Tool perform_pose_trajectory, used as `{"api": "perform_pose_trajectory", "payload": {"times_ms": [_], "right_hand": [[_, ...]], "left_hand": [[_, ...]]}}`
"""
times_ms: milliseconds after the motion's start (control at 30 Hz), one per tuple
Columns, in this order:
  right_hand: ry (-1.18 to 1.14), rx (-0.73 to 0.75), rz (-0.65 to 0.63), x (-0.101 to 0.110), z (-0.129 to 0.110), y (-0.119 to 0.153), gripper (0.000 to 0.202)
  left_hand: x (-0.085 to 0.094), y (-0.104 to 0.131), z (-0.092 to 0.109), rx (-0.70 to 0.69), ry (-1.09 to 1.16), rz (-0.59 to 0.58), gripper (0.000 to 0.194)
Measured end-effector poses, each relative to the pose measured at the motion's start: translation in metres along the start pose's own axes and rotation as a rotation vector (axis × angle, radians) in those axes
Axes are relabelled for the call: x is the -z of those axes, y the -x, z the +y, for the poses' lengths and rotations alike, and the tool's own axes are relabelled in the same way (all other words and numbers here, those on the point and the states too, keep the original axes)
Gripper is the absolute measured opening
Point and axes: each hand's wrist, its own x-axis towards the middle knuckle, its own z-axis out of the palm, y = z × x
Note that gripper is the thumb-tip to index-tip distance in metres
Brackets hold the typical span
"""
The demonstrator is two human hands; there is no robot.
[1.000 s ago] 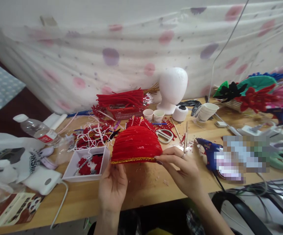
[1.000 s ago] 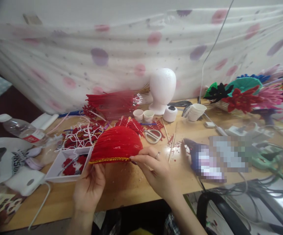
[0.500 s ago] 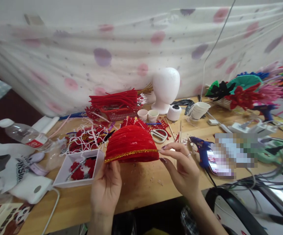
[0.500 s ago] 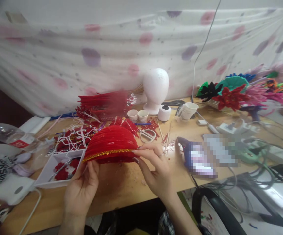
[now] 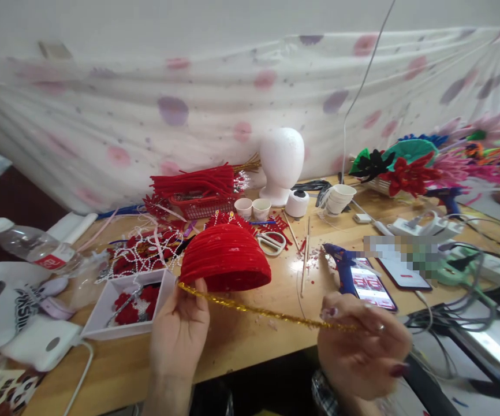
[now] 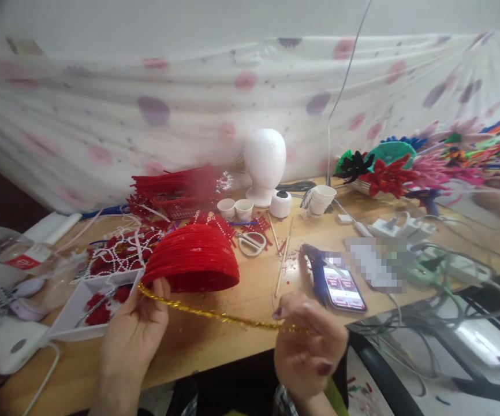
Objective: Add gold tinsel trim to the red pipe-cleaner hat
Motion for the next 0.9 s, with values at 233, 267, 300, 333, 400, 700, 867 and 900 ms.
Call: {"api": "perform_pose_trajectory", "payload": {"times_ms": [233,267,300,333,400,700,867,900], "right_hand": [[0.124,-0.723,-0.076,0.012,0.003,-0.007,0.028],[0.125,-0.872,-0.150,0.007,0.005,-0.005,0.032],[0.081,-1.016,-0.195,0.001,0.008,-0.004,0.037],[-0.002,-1.135,-0.203,-0.006,0.011,-0.004,0.042],[-0.199,-1.340,-0.181,-0.020,0.019,-0.009,0.048],[-0.381,-1.356,-0.145,-0.039,0.035,-0.032,0.014],[-0.217,-1.148,-0.077,-0.022,0.033,-0.030,0.028],[-0.167,-1.079,-0.060,-0.017,0.032,-0.033,0.030]], "left_hand": [[-0.029,0.014,-0.021,-0.029,-0.029,0.006,0.041],[-0.033,0.016,-0.025,-0.026,-0.040,-0.003,0.041],[-0.038,0.017,-0.029,-0.019,-0.050,-0.017,0.041],[-0.042,0.018,-0.033,-0.014,-0.055,-0.034,0.041],[-0.048,0.020,-0.040,-0.008,-0.054,-0.060,0.039],[-0.053,0.017,-0.053,-0.003,-0.054,-0.112,0.033],[-0.056,0.017,-0.052,-0.036,-0.051,-0.107,0.033],[-0.057,0.017,-0.052,-0.034,-0.046,-0.107,0.032]]}}
